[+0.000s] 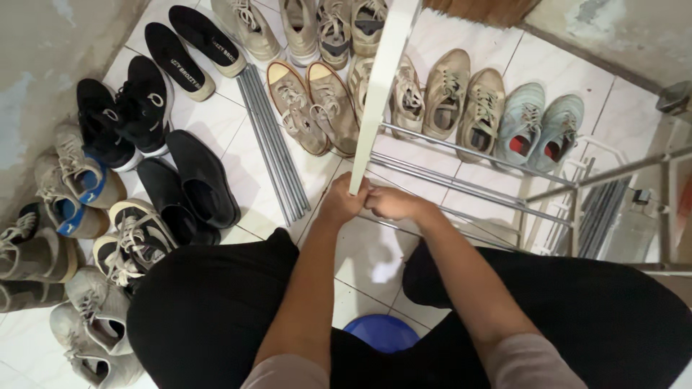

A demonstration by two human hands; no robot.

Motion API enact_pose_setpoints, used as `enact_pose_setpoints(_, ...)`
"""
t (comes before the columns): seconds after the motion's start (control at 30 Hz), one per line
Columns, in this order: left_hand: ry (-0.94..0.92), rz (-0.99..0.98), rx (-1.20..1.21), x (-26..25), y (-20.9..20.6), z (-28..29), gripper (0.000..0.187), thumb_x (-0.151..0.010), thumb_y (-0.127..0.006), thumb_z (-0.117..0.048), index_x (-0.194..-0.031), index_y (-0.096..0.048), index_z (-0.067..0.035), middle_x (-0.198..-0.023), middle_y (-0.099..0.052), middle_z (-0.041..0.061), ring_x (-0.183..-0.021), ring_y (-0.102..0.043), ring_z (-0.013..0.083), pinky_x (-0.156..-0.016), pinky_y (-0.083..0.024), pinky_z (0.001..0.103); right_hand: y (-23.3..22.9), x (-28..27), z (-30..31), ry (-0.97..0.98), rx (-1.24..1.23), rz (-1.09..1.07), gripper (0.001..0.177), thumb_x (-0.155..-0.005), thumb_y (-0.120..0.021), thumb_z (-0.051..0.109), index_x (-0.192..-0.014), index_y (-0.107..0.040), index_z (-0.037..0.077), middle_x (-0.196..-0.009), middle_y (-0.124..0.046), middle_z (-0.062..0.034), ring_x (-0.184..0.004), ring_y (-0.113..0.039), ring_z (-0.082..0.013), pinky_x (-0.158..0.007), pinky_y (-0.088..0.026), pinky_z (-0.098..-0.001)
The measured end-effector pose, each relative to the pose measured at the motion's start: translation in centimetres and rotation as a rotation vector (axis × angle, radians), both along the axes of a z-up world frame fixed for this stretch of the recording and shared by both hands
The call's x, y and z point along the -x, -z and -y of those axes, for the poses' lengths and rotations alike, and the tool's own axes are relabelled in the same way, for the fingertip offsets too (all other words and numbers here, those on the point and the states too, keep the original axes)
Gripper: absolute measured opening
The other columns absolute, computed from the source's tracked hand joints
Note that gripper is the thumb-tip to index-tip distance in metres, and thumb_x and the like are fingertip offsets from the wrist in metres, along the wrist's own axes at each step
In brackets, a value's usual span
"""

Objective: The person assembles a metal shoe rack by inserting vertical and horizontal metal rods into a white plastic frame. They repeatedly pick up rods from the floor, align them with the frame slots, and push them into place to build the structure.

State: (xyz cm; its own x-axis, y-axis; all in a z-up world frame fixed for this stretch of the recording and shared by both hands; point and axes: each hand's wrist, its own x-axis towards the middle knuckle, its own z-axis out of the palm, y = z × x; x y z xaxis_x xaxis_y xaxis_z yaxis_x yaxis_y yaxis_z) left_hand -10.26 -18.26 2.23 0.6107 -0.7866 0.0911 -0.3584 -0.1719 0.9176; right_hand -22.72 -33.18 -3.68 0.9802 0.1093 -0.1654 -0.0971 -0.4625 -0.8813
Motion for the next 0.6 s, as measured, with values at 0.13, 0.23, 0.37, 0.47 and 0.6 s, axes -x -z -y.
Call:
enact_pose_setpoints(0.13,0.036,-0.116,-0.189,-0.3,-0.1,0.4,0.025,-0.094,-0.066,-0.025,-0.090,-0.068,-0.001,-0.086,-0.071,0.021,-0.081,-0.069,0.0394,-0.075,-0.055,0.045,-1.2,0.0,1.4,0.283,-0.564,-0.754,0.019,-0.099,-0.054,0.025,-0.088,-0.055,0.010,-0.063,-0.046,0.0040,-0.052,-0.037,-0.0123,-0.044,-0.028,-0.0289)
enact_pose_setpoints(0.23,0.057,-0.126,-0.141,-0.3,-0.1,0.4,0.027,-0.096,-0.064,-0.027,-0.090,-0.066,0.000,-0.087,-0.070,0.020,-0.082,-0.069,0.0388,-0.076,-0.055,0.045,-3.1,-0.3,0.4,0.289,-0.265,-0.553,0.026,-0.099,-0.052,0.026,-0.088,-0.062,0.005,-0.066,-0.054,-0.0028,-0.059,-0.049,-0.0184,-0.054,-0.040,-0.0335)
enact_pose_setpoints(0.37,-0.049,-0.103,-0.039,-0.5,0.1,0.5,0.028,-0.093,-0.070,-0.028,-0.097,-0.070,0.000,-0.093,-0.070,0.020,-0.087,-0.068,0.0374,-0.080,-0.054,0.043,-5.2,0.8,-4.2,0.397,0.473,-0.013,0.024,-0.090,-0.054,0.017,-0.102,-0.068,0.002,-0.089,-0.065,-0.0144,-0.074,-0.062,-0.0311,-0.057,-0.051,-0.0425)
enact_pose_setpoints(0.47,-0.036,-0.025,0.165,-0.4,0.1,1.3,0.023,-0.090,-0.076,-0.022,-0.096,-0.072,0.001,-0.104,-0.068,0.019,-0.094,-0.068,0.0353,-0.084,-0.054,0.041,-6.4,1.1,-7.5,0.483,0.851,0.269,0.036,-0.089,-0.055,0.012,-0.117,-0.066,-0.007,-0.108,-0.066,-0.0190,-0.084,-0.065,-0.0336,-0.068,-0.056,-0.0457)
enact_pose_setpoints(0.6,-0.185,-0.151,0.328,0.7,0.7,2.6,0.018,-0.087,-0.081,-0.012,-0.089,-0.070,0.001,-0.115,-0.068,0.016,-0.097,-0.069,0.0305,-0.084,-0.055,0.037,-6.6,0.3,-7.2,0.385,0.954,0.143,0.032,-0.091,-0.058,0.018,-0.111,-0.067,-0.006,-0.103,-0.068,-0.0186,-0.082,-0.069,-0.0330,-0.055,-0.057,-0.0446)
